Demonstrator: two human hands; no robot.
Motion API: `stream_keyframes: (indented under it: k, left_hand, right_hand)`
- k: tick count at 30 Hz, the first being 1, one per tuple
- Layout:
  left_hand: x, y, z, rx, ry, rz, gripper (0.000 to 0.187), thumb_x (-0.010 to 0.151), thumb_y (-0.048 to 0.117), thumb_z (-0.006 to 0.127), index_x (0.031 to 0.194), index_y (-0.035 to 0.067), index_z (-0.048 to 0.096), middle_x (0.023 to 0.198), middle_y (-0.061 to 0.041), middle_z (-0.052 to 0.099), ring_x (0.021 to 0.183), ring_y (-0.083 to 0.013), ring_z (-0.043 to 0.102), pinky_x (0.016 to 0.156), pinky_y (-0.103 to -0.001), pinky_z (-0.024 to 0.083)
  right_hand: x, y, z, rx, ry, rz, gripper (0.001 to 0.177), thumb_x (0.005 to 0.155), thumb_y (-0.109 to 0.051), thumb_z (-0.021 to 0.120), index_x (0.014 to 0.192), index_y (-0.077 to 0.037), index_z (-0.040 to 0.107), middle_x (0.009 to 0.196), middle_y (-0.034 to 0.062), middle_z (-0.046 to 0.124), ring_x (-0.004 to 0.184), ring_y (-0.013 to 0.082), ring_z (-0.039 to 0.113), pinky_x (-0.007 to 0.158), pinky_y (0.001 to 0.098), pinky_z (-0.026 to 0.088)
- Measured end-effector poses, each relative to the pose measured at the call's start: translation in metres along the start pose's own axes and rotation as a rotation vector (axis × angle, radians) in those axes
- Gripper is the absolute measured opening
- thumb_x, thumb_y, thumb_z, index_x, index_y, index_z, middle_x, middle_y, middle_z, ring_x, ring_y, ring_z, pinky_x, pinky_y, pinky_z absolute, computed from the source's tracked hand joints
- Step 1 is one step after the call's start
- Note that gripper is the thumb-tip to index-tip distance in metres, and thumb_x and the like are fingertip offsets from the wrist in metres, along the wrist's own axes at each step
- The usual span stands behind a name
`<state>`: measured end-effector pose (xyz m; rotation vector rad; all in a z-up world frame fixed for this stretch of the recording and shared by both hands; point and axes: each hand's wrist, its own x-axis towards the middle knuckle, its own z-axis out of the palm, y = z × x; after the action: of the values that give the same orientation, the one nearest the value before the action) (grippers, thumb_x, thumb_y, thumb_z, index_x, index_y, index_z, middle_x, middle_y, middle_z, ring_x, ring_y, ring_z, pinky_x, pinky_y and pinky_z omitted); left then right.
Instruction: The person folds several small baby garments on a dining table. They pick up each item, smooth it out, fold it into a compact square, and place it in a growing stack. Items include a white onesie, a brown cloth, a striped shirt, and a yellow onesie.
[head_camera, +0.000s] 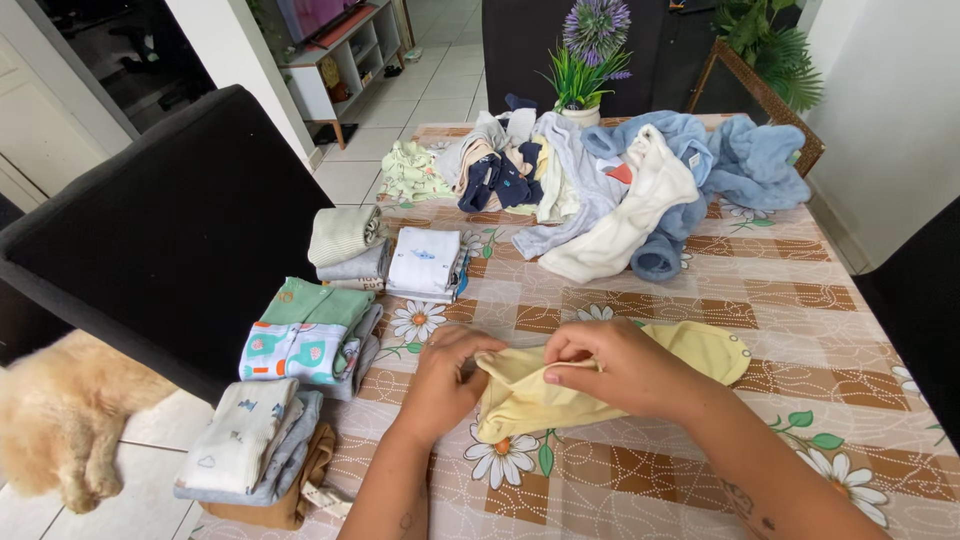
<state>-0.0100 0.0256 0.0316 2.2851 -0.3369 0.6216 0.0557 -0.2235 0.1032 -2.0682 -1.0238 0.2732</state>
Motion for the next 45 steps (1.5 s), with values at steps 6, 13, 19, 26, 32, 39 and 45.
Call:
stream_keyframes:
  k: [6, 13, 19, 26, 32, 39, 45]
  left_hand:
    - [0.0, 0.009, -0.004, 0.007, -0.077, -0.022, 0.021, 0.069, 0.01, 0.082, 0.089, 0.009, 0.077, 0.121, -0.01, 0.069, 0.124, -0.0352, 0.05, 0.106, -0.049, 0.03]
    - [0.0, -0.002, 0.005, 0.032, -0.038, -0.041, 0.016, 0.08, 0.017, 0.076, 0.094, 0.008, 0.077, 0.125, -0.009, 0.07, 0.125, -0.0327, 0.053, 0.108, -0.046, 0.034]
    - [0.0, -0.002, 0.014, 0.113, 0.015, -0.084, 0.023, 0.09, 0.031, 0.072, 0.091, 0.009, 0.077, 0.121, -0.008, 0.071, 0.119, -0.031, 0.056, 0.106, -0.047, 0.035]
    - [0.009, 0.019, 0.012, 0.224, 0.079, -0.027, 0.03, 0.087, 0.034, 0.074, 0.096, 0.005, 0.076, 0.123, -0.013, 0.066, 0.122, -0.0365, 0.049, 0.105, -0.052, 0.027]
    - [0.012, 0.063, 0.017, 0.221, 0.085, 0.271, 0.025, 0.09, 0.024, 0.075, 0.105, 0.004, 0.076, 0.118, -0.012, 0.07, 0.115, -0.0331, 0.061, 0.106, -0.047, 0.043]
    - [0.009, 0.063, 0.038, 0.237, -0.009, 0.195, 0.008, 0.085, 0.014, 0.075, 0.087, 0.007, 0.078, 0.101, -0.009, 0.076, 0.097, -0.0309, 0.071, 0.097, -0.042, 0.053]
    - [0.005, 0.061, 0.041, 0.303, -0.077, 0.257, 0.016, 0.087, 0.015, 0.072, 0.099, 0.008, 0.079, 0.11, -0.012, 0.078, 0.112, -0.0351, 0.071, 0.116, -0.061, 0.032]
  right_hand:
    - [0.003, 0.017, 0.006, 0.041, 0.002, 0.088, 0.026, 0.084, -0.029, 0.078, 0.097, -0.007, 0.075, 0.081, 0.0054, 0.08, 0.068, 0.0102, 0.071, 0.061, 0.0288, 0.055]
    - [0.007, 0.049, 0.007, 0.112, 0.092, 0.263, 0.019, 0.089, -0.022, 0.074, 0.095, -0.004, 0.076, 0.082, 0.0109, 0.075, 0.075, 0.0152, 0.064, 0.068, 0.0336, 0.053]
    - [0.013, 0.061, 0.013, -0.027, 0.415, 0.209, 0.022, 0.087, -0.026, 0.074, 0.098, -0.007, 0.075, 0.088, 0.0092, 0.078, 0.078, 0.0195, 0.073, 0.072, 0.0347, 0.055]
    - [0.01, 0.062, 0.011, -0.225, 0.417, 0.125, 0.031, 0.077, -0.03, 0.084, 0.093, -0.005, 0.074, 0.087, 0.0115, 0.075, 0.077, 0.0284, 0.072, 0.071, 0.0396, 0.054]
    - [0.009, 0.067, 0.018, -0.26, 0.472, -0.029, 0.029, 0.078, -0.028, 0.083, 0.092, -0.005, 0.073, 0.088, 0.0121, 0.075, 0.08, 0.0305, 0.072, 0.07, 0.0418, 0.055]
    - [0.008, 0.083, 0.02, -0.194, 0.546, -0.014, 0.022, 0.085, -0.025, 0.078, 0.092, -0.004, 0.072, 0.087, 0.0119, 0.076, 0.078, 0.0299, 0.073, 0.07, 0.0413, 0.056]
    - [0.006, 0.08, 0.022, -0.275, 0.572, 0.055, 0.025, 0.083, -0.028, 0.078, 0.091, -0.005, 0.073, 0.087, 0.0144, 0.075, 0.081, 0.0348, 0.071, 0.069, 0.0443, 0.055]
